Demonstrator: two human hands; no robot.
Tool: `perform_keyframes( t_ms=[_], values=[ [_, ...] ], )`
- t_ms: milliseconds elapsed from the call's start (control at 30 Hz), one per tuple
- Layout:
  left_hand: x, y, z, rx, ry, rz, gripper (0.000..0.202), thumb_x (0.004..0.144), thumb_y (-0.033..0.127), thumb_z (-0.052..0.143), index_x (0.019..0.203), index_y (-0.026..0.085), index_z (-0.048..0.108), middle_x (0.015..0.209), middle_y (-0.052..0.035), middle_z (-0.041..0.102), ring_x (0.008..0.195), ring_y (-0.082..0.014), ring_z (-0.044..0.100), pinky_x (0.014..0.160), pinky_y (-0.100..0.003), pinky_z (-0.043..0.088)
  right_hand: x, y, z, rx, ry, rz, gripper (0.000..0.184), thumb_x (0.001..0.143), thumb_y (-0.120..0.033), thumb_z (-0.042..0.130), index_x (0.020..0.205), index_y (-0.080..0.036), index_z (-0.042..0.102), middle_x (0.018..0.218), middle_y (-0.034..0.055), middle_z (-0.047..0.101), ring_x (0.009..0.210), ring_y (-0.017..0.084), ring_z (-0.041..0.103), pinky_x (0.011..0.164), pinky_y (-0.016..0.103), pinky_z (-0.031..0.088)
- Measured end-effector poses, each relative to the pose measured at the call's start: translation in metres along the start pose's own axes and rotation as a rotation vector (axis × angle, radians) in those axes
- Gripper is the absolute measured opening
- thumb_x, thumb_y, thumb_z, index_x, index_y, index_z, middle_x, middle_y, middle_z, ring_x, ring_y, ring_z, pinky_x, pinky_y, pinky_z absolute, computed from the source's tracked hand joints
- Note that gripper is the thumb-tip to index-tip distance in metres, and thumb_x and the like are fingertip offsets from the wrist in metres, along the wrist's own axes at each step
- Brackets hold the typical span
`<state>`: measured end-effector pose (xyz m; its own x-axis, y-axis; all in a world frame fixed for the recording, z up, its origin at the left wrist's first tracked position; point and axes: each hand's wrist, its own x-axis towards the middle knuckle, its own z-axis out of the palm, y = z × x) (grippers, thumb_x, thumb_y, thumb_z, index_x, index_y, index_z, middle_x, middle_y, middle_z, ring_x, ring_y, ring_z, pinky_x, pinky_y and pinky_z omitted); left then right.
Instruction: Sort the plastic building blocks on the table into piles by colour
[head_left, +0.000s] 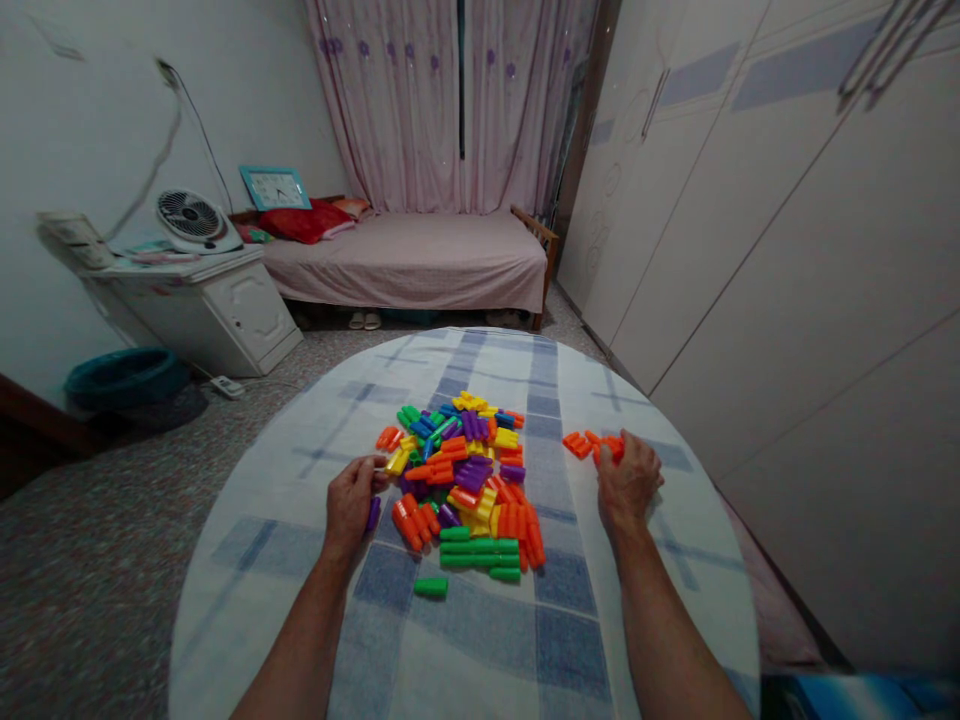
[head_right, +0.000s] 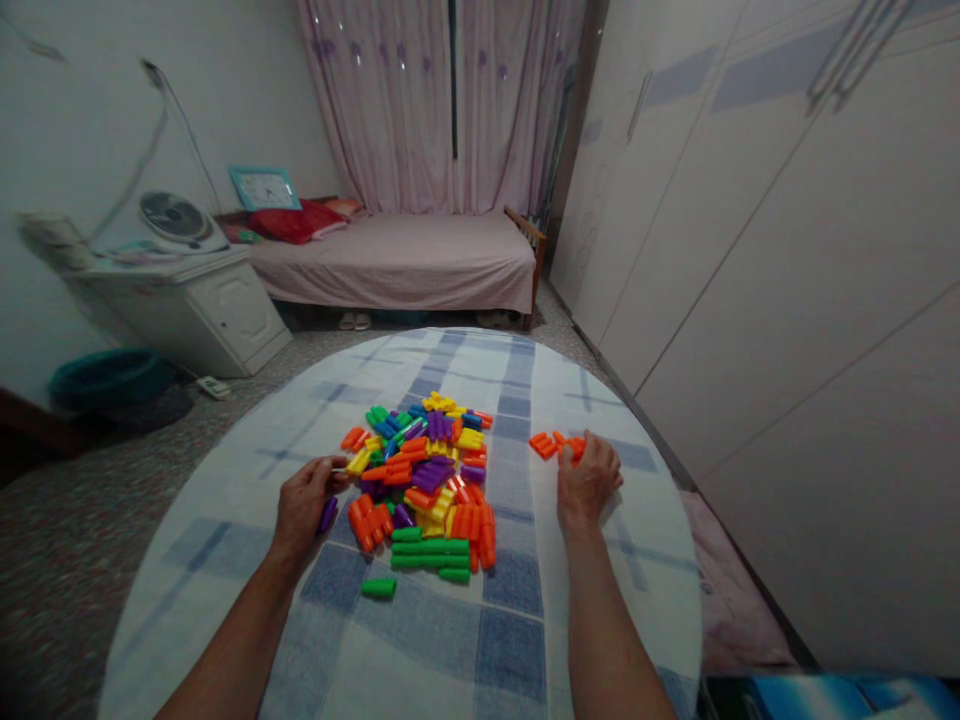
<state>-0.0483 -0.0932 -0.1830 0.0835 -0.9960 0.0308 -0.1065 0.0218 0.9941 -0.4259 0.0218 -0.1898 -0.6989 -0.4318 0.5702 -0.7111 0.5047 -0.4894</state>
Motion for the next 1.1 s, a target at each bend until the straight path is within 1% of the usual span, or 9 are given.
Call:
perform_keyframes(
  t_ms=[67, 100, 167, 300, 400, 600, 767, 933, 1100],
  values=[
    [0.0, 0.0, 0.0, -0.009, 0.001, 0.002, 0.043, 0.075, 0.05, 0.056, 0.09, 0.011, 0.067, 0.07, -0.0049, 0.065, 0.065, -0.0147, 0.062, 0.066, -0.025, 0.051, -0.003, -0.011, 0.0, 0.151, 0.004, -0.142, 0.041, 0.086, -0.033, 0.044, 0.116, -0.013, 0.062, 0.115, 0.015, 0.06, 0.108, 0.029, 0.051, 0.094, 0.046, 0.039],
    [0.0, 0.0, 0.0, -0.01, 0.002, 0.005, 0.043, 0.074, 0.05, 0.056, 0.09, 0.011, 0.067, 0.07, -0.005, 0.065, 0.065, -0.0149, 0.062, 0.066, -0.025, 0.051, -0.007, -0.017, 0.001, 0.245, -0.039, -0.227, 0.038, 0.086, -0.032, 0.045, 0.113, -0.014, 0.063, 0.113, 0.0137, 0.062, 0.106, 0.027, 0.053, 0.095, 0.044, 0.04],
    [-0.001, 0.001, 0.0, -0.007, -0.001, 0.012, 0.044, 0.074, 0.051, 0.056, 0.09, 0.011, 0.067, 0.07, -0.0051, 0.065, 0.065, -0.015, 0.062, 0.066, -0.025, 0.051, -0.018, -0.032, 0.006, 0.418, -0.193, -0.361, 0.033, 0.086, -0.029, 0.045, 0.109, -0.016, 0.065, 0.108, 0.011, 0.064, 0.104, 0.023, 0.056, 0.096, 0.041, 0.042],
    [-0.001, 0.001, 0.0, -0.006, -0.003, 0.025, 0.044, 0.075, 0.051, 0.056, 0.09, 0.011, 0.067, 0.071, -0.0049, 0.066, 0.066, -0.0143, 0.062, 0.067, -0.024, 0.051, -0.04, -0.052, 0.018, 0.588, -0.493, -0.452, 0.033, 0.084, -0.023, 0.049, 0.113, -0.019, 0.065, 0.116, 0.0087, 0.064, 0.11, 0.021, 0.056, 0.098, 0.04, 0.044],
    [-0.001, 0.0, -0.001, -0.006, -0.01, 0.022, 0.044, 0.075, 0.051, 0.056, 0.09, 0.012, 0.067, 0.073, -0.0051, 0.067, 0.066, -0.014, 0.062, 0.067, -0.024, 0.051, -0.046, -0.055, 0.023, 0.61, -0.588, -0.471, 0.038, 0.082, -0.019, 0.048, 0.117, -0.019, 0.064, 0.125, 0.0091, 0.06, 0.119, 0.021, 0.052, 0.104, 0.043, 0.04],
    [0.0, -0.003, -0.001, 0.007, -0.007, 0.017, 0.043, 0.077, 0.051, 0.055, 0.092, 0.012, 0.067, 0.071, -0.0049, 0.067, 0.065, -0.0131, 0.062, 0.066, -0.022, 0.05, -0.047, -0.056, 0.019, 0.514, -0.681, -0.497, 0.055, 0.076, -0.007, 0.043, 0.127, -0.022, 0.058, 0.129, 0.0073, 0.058, 0.125, 0.023, 0.048, 0.105, 0.049, 0.037],
    [0.003, -0.008, -0.002, 0.023, -0.022, 0.034, 0.043, 0.078, 0.051, 0.054, 0.093, 0.012, 0.067, 0.074, -0.0048, 0.067, 0.067, -0.0134, 0.063, 0.068, -0.023, 0.05, -0.049, -0.061, 0.014, 0.474, -0.653, -0.539, 0.048, 0.076, -0.008, 0.046, 0.12, -0.019, 0.06, 0.131, 0.0106, 0.055, 0.122, 0.023, 0.05, 0.101, 0.045, 0.04],
    [0.002, -0.005, -0.002, 0.028, -0.016, 0.019, 0.044, 0.077, 0.051, 0.054, 0.093, 0.012, 0.067, 0.074, -0.0054, 0.067, 0.067, -0.014, 0.062, 0.068, -0.024, 0.05, -0.049, -0.061, 0.014, 0.475, -0.674, -0.606, 0.06, 0.072, -0.001, 0.044, 0.128, -0.02, 0.056, 0.137, 0.0106, 0.05, 0.126, 0.023, 0.046, 0.102, 0.045, 0.038],
    [0.0, 0.0, -0.001, 0.032, -0.011, 0.019, 0.045, 0.075, 0.052, 0.054, 0.092, 0.011, 0.067, 0.07, -0.0051, 0.066, 0.065, -0.0146, 0.062, 0.066, -0.025, 0.05, -0.049, -0.064, 0.008, 0.482, -0.655, -0.562, 0.037, 0.08, -0.01, 0.049, 0.113, -0.02, 0.062, 0.12, 0.0087, 0.06, 0.113, 0.022, 0.054, 0.096, 0.041, 0.042]
  ],
)
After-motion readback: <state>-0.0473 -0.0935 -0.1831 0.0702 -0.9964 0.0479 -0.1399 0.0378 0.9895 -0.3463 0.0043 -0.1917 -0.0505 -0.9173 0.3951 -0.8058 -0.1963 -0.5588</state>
